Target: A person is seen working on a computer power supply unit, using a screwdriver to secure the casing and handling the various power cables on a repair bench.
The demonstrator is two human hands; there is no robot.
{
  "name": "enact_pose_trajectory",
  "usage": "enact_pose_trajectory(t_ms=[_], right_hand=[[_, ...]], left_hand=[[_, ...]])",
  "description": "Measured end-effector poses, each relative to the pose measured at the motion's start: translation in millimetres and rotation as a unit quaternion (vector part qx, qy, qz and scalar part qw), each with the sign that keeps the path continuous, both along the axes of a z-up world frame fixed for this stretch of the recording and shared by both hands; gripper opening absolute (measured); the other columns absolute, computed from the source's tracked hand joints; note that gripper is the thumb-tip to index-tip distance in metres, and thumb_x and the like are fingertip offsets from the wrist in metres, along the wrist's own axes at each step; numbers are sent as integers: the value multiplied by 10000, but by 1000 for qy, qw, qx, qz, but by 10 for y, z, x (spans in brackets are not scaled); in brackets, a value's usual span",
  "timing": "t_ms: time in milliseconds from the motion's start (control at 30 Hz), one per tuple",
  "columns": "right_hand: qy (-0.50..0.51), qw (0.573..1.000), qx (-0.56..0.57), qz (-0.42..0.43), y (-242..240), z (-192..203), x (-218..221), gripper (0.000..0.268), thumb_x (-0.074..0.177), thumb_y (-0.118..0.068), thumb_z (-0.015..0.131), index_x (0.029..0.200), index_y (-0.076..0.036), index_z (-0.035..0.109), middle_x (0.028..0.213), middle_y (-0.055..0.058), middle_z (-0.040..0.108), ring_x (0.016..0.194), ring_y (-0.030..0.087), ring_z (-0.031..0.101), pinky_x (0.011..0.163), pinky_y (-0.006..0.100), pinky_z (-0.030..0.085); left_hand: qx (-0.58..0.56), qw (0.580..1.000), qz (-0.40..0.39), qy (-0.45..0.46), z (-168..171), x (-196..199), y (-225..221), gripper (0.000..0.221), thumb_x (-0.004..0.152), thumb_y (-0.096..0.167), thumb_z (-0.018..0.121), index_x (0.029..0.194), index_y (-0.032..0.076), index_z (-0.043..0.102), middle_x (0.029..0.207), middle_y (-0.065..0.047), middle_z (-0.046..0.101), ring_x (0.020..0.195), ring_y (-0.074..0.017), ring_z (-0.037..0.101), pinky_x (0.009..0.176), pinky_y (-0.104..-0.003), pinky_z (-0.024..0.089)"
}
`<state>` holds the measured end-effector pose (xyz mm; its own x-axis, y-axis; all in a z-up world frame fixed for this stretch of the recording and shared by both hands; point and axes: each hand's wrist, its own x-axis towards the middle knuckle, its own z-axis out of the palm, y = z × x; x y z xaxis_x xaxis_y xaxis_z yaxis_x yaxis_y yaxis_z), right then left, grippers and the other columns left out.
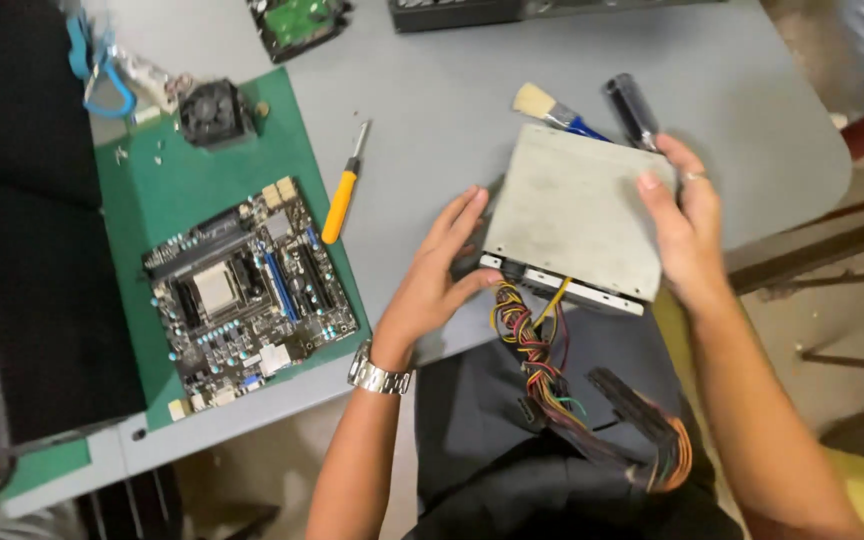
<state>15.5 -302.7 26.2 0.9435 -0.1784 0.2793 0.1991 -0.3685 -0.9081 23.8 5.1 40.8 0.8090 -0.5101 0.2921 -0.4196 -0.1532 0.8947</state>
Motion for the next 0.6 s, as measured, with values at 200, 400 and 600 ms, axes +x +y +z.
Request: enact_pose_trajectory(t_ms=[200,400,600], right_hand=[[-25,992,120,-22,65,-87,161,592,1080,-301,606,1503,69,418,1322,184,524,1227,287,484,1088,409,392],[-57,992,95,66,-26,79,-401,909,898,-473,649,1621,-100,245,1622,71,250,1481,206,239,1253,405,211],[-98,990,-98,-1,186,221,-889,883,805,-488,818,1502,-52,495,1666,260,125,1575,455,220,1299,544,210]], left_hand=[[55,991,117,-22,280,-199,-38,506,892,194,804,1375,166,655,1399,-170,516,1273,-440,603,1071,-557,510],[281,922,186,-189,603,-824,-602,341,848,522,749,907,188,786,874,-19,609,801,-280,610,708,-412,478],[345,911,194,-117,623,-964,-682,349,795,407,797,995,121,796,915,-68,539,811,-358,596,667,-468,483]])
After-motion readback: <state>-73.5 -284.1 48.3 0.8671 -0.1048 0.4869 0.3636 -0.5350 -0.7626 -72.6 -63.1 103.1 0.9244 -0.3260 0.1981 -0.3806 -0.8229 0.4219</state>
